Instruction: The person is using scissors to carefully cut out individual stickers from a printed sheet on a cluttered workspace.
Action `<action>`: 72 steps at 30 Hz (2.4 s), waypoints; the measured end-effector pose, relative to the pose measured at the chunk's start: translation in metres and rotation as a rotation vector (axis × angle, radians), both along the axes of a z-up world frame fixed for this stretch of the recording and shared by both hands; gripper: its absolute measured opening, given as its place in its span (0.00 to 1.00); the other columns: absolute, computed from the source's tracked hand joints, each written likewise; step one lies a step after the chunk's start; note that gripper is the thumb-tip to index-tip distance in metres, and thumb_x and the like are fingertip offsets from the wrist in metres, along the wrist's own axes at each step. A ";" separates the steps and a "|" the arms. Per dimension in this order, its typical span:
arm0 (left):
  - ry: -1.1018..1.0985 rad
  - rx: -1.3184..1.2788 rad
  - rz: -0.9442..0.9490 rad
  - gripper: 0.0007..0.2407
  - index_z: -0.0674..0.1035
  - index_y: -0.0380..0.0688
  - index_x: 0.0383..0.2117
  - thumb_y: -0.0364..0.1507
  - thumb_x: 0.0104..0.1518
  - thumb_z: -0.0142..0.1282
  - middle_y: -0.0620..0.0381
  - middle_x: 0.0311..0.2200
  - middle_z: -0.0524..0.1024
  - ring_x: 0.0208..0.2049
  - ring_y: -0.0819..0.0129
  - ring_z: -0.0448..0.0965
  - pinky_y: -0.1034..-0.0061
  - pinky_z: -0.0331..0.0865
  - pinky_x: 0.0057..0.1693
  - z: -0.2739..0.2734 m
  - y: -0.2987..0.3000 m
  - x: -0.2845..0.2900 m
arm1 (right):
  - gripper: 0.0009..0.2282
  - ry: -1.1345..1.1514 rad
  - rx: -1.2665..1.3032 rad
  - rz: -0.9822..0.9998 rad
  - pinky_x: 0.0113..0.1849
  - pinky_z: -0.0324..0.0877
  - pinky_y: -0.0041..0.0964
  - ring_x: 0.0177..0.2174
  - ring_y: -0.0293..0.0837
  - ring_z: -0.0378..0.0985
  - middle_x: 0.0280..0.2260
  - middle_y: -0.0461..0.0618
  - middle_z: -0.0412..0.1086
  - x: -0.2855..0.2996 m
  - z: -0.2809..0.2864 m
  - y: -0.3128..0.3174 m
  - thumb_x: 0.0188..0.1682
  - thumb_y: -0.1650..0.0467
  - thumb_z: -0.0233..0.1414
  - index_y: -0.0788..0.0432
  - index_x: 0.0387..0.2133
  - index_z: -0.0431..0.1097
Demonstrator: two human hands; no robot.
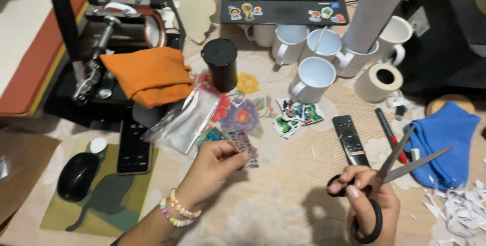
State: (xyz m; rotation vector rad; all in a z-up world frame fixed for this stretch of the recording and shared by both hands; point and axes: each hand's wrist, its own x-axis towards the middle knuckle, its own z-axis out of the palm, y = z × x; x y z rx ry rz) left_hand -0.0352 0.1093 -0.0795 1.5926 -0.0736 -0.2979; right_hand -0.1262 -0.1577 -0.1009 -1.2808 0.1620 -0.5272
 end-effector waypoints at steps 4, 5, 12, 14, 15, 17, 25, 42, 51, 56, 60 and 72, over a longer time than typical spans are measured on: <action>0.163 0.021 0.113 0.03 0.80 0.35 0.32 0.20 0.54 0.62 0.55 0.20 0.77 0.21 0.76 0.74 0.80 0.75 0.29 -0.054 0.056 -0.016 | 0.05 0.145 -0.147 0.203 0.33 0.72 0.39 0.26 0.49 0.76 0.32 0.57 0.66 -0.014 -0.048 -0.032 0.48 0.75 0.52 0.60 0.29 0.62; 0.174 0.084 0.169 0.08 0.81 0.33 0.37 0.20 0.51 0.64 0.54 0.20 0.79 0.19 0.75 0.75 0.80 0.75 0.28 -0.052 0.062 -0.018 | 0.05 0.250 -0.148 0.239 0.31 0.72 0.38 0.24 0.47 0.74 0.31 0.57 0.67 -0.016 -0.055 -0.033 0.46 0.78 0.55 0.62 0.29 0.64; 0.114 0.384 0.212 0.15 0.83 0.42 0.44 0.24 0.48 0.67 0.62 0.21 0.82 0.22 0.79 0.77 0.82 0.73 0.35 -0.034 0.064 -0.032 | 0.08 0.587 -0.474 0.410 0.28 0.74 0.32 0.21 0.42 0.82 0.18 0.56 0.81 -0.013 -0.041 -0.005 0.34 0.75 0.68 0.66 0.24 0.78; 0.097 0.395 0.209 0.14 0.84 0.42 0.42 0.24 0.47 0.68 0.62 0.21 0.82 0.23 0.79 0.76 0.83 0.73 0.35 -0.033 0.063 -0.026 | 0.08 0.557 -0.457 0.405 0.27 0.69 0.31 0.20 0.41 0.76 0.18 0.53 0.77 -0.009 -0.049 -0.004 0.35 0.75 0.68 0.65 0.24 0.77; 0.081 0.409 0.209 0.13 0.85 0.43 0.40 0.24 0.47 0.68 0.63 0.21 0.82 0.24 0.79 0.76 0.84 0.74 0.36 -0.033 0.062 -0.023 | 0.07 0.526 -0.437 0.406 0.26 0.63 0.30 0.20 0.39 0.69 0.18 0.50 0.73 -0.007 -0.054 -0.003 0.37 0.74 0.67 0.63 0.24 0.75; -0.020 0.491 0.160 0.11 0.85 0.44 0.38 0.25 0.47 0.68 0.63 0.21 0.82 0.22 0.80 0.77 0.83 0.73 0.35 -0.020 0.055 -0.004 | 0.07 0.499 -0.376 0.372 0.26 0.66 0.31 0.20 0.40 0.70 0.20 0.52 0.75 -0.004 -0.066 -0.001 0.37 0.76 0.65 0.65 0.25 0.74; -0.159 1.181 -0.276 0.05 0.80 0.53 0.18 0.26 0.39 0.65 0.63 0.27 0.81 0.33 0.64 0.80 0.65 0.69 0.36 -0.007 0.048 0.068 | 0.08 0.435 -0.294 0.329 0.29 0.67 0.30 0.23 0.38 0.70 0.23 0.52 0.76 -0.002 -0.086 -0.007 0.38 0.76 0.64 0.64 0.27 0.73; -0.667 1.510 -0.405 0.06 0.78 0.48 0.31 0.21 0.56 0.50 0.52 0.31 0.80 0.33 0.55 0.82 0.61 0.77 0.36 -0.078 -0.040 0.142 | 0.06 0.410 -0.262 0.180 0.20 0.52 0.24 0.16 0.30 0.55 0.17 0.42 0.65 -0.009 -0.083 -0.012 0.40 0.75 0.64 0.60 0.26 0.73; -0.702 1.578 -0.240 0.08 0.78 0.48 0.19 0.28 0.56 0.62 0.57 0.21 0.76 0.23 0.66 0.80 0.71 0.75 0.27 -0.093 -0.053 0.138 | 0.06 0.116 -0.211 -0.178 0.31 0.72 0.29 0.25 0.39 0.72 0.39 0.54 0.70 0.006 -0.049 -0.040 0.49 0.75 0.54 0.61 0.37 0.67; -0.975 1.184 -0.182 0.06 0.78 0.42 0.27 0.17 0.50 0.51 0.56 0.22 0.77 0.21 0.65 0.78 0.72 0.73 0.24 -0.048 -0.078 0.083 | 0.04 0.126 -0.105 -0.195 0.30 0.70 0.30 0.23 0.41 0.72 0.36 0.52 0.69 0.018 -0.048 -0.046 0.51 0.75 0.53 0.61 0.37 0.65; -0.776 0.470 -0.397 0.05 0.83 0.42 0.34 0.24 0.53 0.59 0.54 0.31 0.84 0.31 0.62 0.84 0.69 0.75 0.42 -0.039 -0.123 0.025 | 0.07 0.238 -0.249 0.093 0.26 0.72 0.28 0.21 0.37 0.74 0.25 0.48 0.73 0.014 -0.047 -0.045 0.44 0.74 0.59 0.62 0.34 0.71; 0.178 -0.403 -0.400 0.13 0.82 0.35 0.36 0.35 0.60 0.53 0.39 0.54 0.78 0.53 0.59 0.79 0.74 0.76 0.53 -0.065 -0.104 -0.007 | 0.14 0.412 -0.441 0.544 0.25 0.62 0.22 0.22 0.29 0.69 0.24 0.42 0.78 0.002 -0.037 0.008 0.34 0.65 0.70 0.59 0.31 0.81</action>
